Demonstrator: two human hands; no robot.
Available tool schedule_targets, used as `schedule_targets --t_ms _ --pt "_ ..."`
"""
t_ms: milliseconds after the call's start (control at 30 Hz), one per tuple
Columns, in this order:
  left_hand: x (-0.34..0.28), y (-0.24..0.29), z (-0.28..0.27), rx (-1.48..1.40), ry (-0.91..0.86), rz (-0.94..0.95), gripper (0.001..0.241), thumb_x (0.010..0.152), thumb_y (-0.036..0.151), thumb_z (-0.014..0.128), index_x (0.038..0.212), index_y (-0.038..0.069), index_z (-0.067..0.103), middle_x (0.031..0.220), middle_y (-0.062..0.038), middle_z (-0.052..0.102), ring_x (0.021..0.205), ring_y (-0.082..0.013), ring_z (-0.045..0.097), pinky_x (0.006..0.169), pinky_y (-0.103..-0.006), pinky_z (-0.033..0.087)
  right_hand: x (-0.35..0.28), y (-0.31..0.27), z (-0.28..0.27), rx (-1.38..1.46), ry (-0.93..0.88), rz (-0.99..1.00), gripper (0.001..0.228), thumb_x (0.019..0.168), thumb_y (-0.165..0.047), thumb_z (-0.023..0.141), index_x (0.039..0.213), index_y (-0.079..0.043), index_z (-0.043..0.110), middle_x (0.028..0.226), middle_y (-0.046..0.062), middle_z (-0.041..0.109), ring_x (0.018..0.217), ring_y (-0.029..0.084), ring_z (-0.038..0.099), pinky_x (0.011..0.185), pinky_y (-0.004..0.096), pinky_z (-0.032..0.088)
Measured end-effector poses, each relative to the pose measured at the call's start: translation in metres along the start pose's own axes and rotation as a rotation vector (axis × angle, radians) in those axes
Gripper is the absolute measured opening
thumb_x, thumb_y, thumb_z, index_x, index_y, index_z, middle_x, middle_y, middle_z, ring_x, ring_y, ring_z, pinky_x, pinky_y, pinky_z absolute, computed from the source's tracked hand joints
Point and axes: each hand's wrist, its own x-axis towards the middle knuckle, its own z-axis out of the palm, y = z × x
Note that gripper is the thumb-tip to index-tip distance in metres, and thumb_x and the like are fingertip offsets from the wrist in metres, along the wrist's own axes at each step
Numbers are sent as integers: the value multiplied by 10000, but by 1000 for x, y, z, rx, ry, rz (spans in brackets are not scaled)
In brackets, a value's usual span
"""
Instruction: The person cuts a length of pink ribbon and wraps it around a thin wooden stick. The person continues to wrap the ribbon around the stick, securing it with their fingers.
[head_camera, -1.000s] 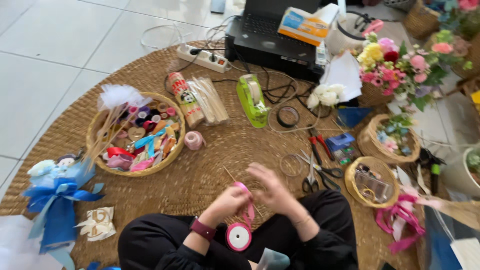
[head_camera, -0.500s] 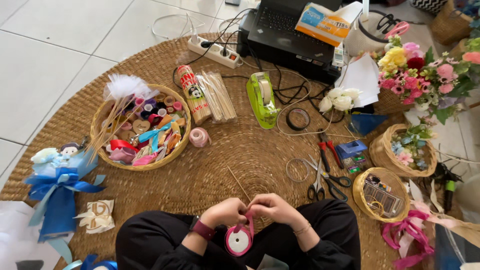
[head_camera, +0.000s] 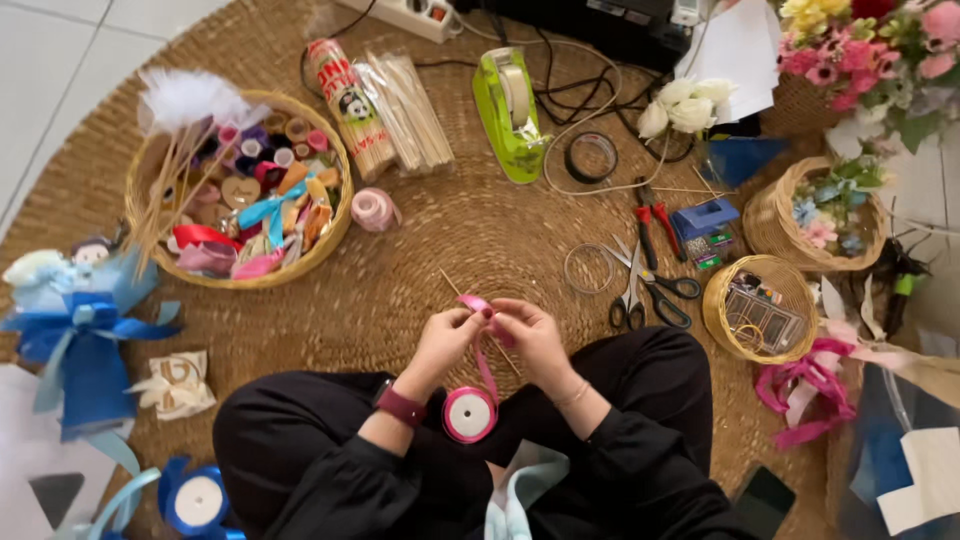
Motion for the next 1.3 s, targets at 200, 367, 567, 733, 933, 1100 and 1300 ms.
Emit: schedule_targets --t_ms 200,367,567,733,933,1100,1300 --pt "30 -13 10 -548 209 9 100 866 159 675 864 113 763 629 -57 675 546 -82 557 426 -274 506 -12 26 3 -157 -189 48 279 806 -11 723 1081 -16 674 830 109 732 623 109 681 405 171 526" --pt "27 -8 0 -724 122 -71 124 920 159 629 947 61 700 755 -102 717 617 -152 689 533 -298 588 63 -26 -70 -964 -152 -497 329 741 -214 779 1039 -82 734 1001 143 711 1019 311 652 907 397 508" --pt "10 18 -13 -735 -4 -142 217 936 66 494 1077 29 654 831 -158 708 693 -234 714 611 -375 621 129 -78 -244 -1634 325 -209 546 646 -343 771 1144 -129 702 988 166 705 978 370 669 810 469 547" --pt "30 -10 -1 -665 44 -73 197 895 28 524 982 64 698 713 -105 671 609 -174 688 553 -301 603 124 -76 -250 -1464 235 229 775 561 -342 858 1244 -76 605 1208 215 646 1178 397 569 973 511 473" --pt "7 16 -12 -718 102 -51 136 843 47 639 966 41 697 739 -102 663 591 -171 670 531 -307 606 129 -68 -242 -1565 362 379 899 501 -297 936 1263 -89 507 1276 238 581 1174 466 537 907 608 450" --pt "14 10 -12 -687 135 -17 143 850 91 630 969 41 692 723 -64 656 556 -130 652 490 -287 590 84 -79 -173 -1700 216 436 755 735 -356 756 1310 -19 403 1298 267 559 1231 424 515 997 562 392" --pt "4 24 -12 -870 65 -47 129 856 62 618 961 4 666 732 -116 638 518 -217 669 441 -363 607 35 -117 -95 -1578 317 346 427 734 -146 617 1129 16 598 562 138 679 714 323 722 786 414 533"
